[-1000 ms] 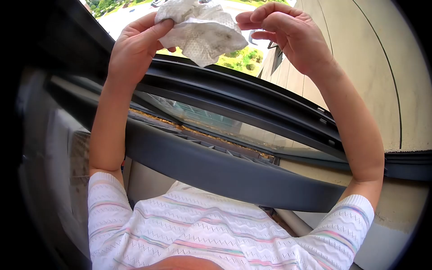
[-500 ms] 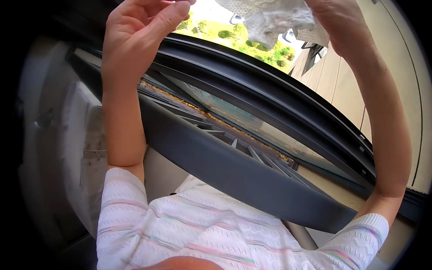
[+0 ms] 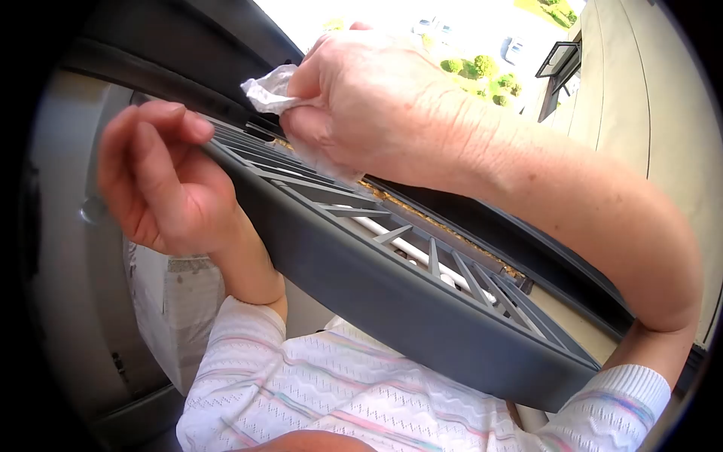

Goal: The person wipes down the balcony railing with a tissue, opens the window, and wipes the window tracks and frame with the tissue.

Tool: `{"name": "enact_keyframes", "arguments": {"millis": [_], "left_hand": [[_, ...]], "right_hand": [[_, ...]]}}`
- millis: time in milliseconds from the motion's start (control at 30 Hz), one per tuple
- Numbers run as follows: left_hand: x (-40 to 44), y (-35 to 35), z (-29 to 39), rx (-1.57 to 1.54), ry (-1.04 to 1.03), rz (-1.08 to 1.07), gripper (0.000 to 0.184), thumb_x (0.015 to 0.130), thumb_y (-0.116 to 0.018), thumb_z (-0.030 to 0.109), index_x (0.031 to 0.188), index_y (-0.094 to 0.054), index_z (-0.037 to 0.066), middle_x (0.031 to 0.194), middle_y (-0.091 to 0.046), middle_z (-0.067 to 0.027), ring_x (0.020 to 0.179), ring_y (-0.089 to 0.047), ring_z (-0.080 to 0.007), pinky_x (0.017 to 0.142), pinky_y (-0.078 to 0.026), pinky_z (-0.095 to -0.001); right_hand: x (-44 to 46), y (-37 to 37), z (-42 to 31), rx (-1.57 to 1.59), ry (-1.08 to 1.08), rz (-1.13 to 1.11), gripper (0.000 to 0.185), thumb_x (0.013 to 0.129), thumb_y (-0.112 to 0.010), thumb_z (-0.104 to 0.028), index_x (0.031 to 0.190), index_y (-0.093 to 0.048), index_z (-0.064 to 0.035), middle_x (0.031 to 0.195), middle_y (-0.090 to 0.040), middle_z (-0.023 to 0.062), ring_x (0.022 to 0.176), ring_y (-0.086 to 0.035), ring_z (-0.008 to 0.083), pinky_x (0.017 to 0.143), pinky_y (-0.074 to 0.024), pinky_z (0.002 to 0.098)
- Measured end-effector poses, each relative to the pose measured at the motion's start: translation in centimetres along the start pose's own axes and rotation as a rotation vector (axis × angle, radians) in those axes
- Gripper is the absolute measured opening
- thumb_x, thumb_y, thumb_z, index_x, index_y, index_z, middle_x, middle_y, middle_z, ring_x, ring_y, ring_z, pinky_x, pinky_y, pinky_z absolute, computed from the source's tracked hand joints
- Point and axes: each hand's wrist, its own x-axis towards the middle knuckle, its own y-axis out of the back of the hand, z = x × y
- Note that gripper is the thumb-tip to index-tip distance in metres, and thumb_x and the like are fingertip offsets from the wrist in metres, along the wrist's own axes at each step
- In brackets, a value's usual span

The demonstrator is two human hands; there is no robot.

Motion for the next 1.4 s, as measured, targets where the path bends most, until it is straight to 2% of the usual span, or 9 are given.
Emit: {"name": "enact_keyframes", "arguments": {"millis": [33, 100, 200, 567, 733, 867, 1133, 1367, 1400], "left_hand": [[0.0, 0.0, 0.0, 0.004, 0.012, 0.001, 0.016, 0.085, -0.047, -0.004, 0.098, -0.055, -0.005, 0.075, -0.06, -0.0169, 0.051, -0.05, -0.0163, 0.051, -0.044, -0.0232], [-0.4, -0.2, 0.4, 0.037, 0.003, -0.024, 0.015, 0.084, -0.047, -0.003, 0.098, -0.055, -0.005, 0.075, -0.06, -0.0167, 0.051, -0.05, -0.0159, 0.05, -0.044, -0.0229], [-0.6, -0.4, 0.9, 0.067, -0.007, -0.055, 0.015, 0.084, -0.049, -0.003, 0.097, -0.055, -0.005, 0.074, -0.06, -0.0163, 0.05, -0.049, -0.0152, 0.049, -0.043, -0.0222], [-0.7, 0.7, 1.1, 0.055, 0.035, 0.003, 0.017, 0.081, -0.053, -0.005, 0.097, -0.058, -0.005, 0.074, -0.06, -0.0141, 0.053, -0.051, -0.0123, 0.052, -0.044, -0.0195], [-0.3, -1.0, 0.9, 0.189, -0.01, 0.221, 0.028, 0.073, -0.068, -0.003, 0.099, -0.057, -0.004, 0.077, -0.061, -0.0112, 0.064, -0.055, -0.0126, 0.06, -0.045, -0.019], [-0.3, -0.9, 1.6, 0.405, 0.035, 0.239, 0.035, 0.067, -0.077, 0.004, 0.094, -0.056, -0.003, 0.076, -0.06, -0.0082, 0.066, -0.057, -0.0125, 0.062, -0.047, -0.0196], [0.1, 0.4, 2.0, 0.38, 0.047, 0.223, 0.031, 0.067, -0.078, 0.007, 0.088, -0.058, -0.003, 0.072, -0.06, -0.007, 0.063, -0.056, -0.0112, 0.06, -0.047, -0.0174], [0.5, 2.8, 2.5, 0.117, -0.011, 0.189, 0.023, 0.074, -0.07, 0.004, 0.092, -0.057, 0.0, 0.073, -0.056, -0.0006, 0.062, -0.049, -0.0056, 0.057, -0.039, -0.0158], [1.0, 2.4, 2.3, 0.183, 0.041, 0.227, 0.025, 0.071, -0.074, 0.006, 0.088, -0.058, 0.0, 0.071, -0.057, -0.0022, 0.062, -0.052, -0.0073, 0.058, -0.042, -0.0167]], "right_hand": [[0.0, -0.8, 0.2, -0.122, 0.157, 0.058, 0.02, 0.078, -0.057, -0.025, 0.08, -0.067, -0.0074, 0.097, -0.062, 0.0158, 0.096, -0.055, 0.0294, 0.082, -0.0426, 0.0444], [-1.4, -1.2, -0.1, -0.27, 0.136, -0.065, 0.028, 0.081, -0.057, -0.034, 0.087, -0.066, -0.0087, 0.124, -0.047, 0.0184, 0.119, -0.038, 0.0344, 0.092, -0.0316, 0.0532], [-2.6, -1.0, -0.5, -0.362, 0.192, -0.135, 0.036, 0.079, -0.061, -0.04, 0.078, -0.06, -0.0034, 0.132, -0.036, 0.0227, 0.126, -0.028, 0.0388, 0.098, -0.0229, 0.054], [-5.0, 1.9, -2.8, -0.426, 0.104, -0.322, 0.042, 0.072, -0.065, -0.043, 0.071, -0.057, -0.002, 0.136, -0.031, 0.0208, 0.129, -0.023, 0.0375, 0.101, -0.0183, 0.055], [-3.7, -0.1, -1.5, -0.415, 0.146, -0.262, 0.05, 0.075, -0.059, -0.051, 0.086, -0.058, -0.0023, 0.137, -0.029, 0.0217, 0.13, -0.023, 0.0377, 0.101, -0.0181, 0.0573], [-3.9, -1.3, -1.6, -0.496, 0.182, -0.147, 0.046, 0.08, -0.057, -0.044, 0.107, -0.059, -0.0065, 0.134, -0.033, 0.0222, 0.128, -0.028, 0.0362, 0.1, -0.0239, 0.0585], [-9.7, 3.4, -5.0, -0.589, -0.015, -0.36, 0.052, 0.074, -0.059, -0.051, 0.098, -0.057, -0.0036, 0.14, -0.028, 0.0183, 0.13, -0.024, 0.0356, 0.102, -0.0186, 0.0518], [-6.1, -0.3, -6.7, -0.598, 0.077, -0.231, 0.054, 0.076, -0.056, -0.054, 0.101, -0.06, -0.0061, 0.14, -0.027, 0.0194, 0.129, -0.025, 0.0362, 0.102, -0.021, 0.0496], [-4.5, -0.7, -6.2, -0.599, 0.081, -0.216, 0.053, 0.076, -0.056, -0.053, 0.102, -0.06, -0.0065, 0.14, -0.027, 0.0199, 0.129, -0.026, 0.036, 0.102, -0.0216, 0.0489]]}}
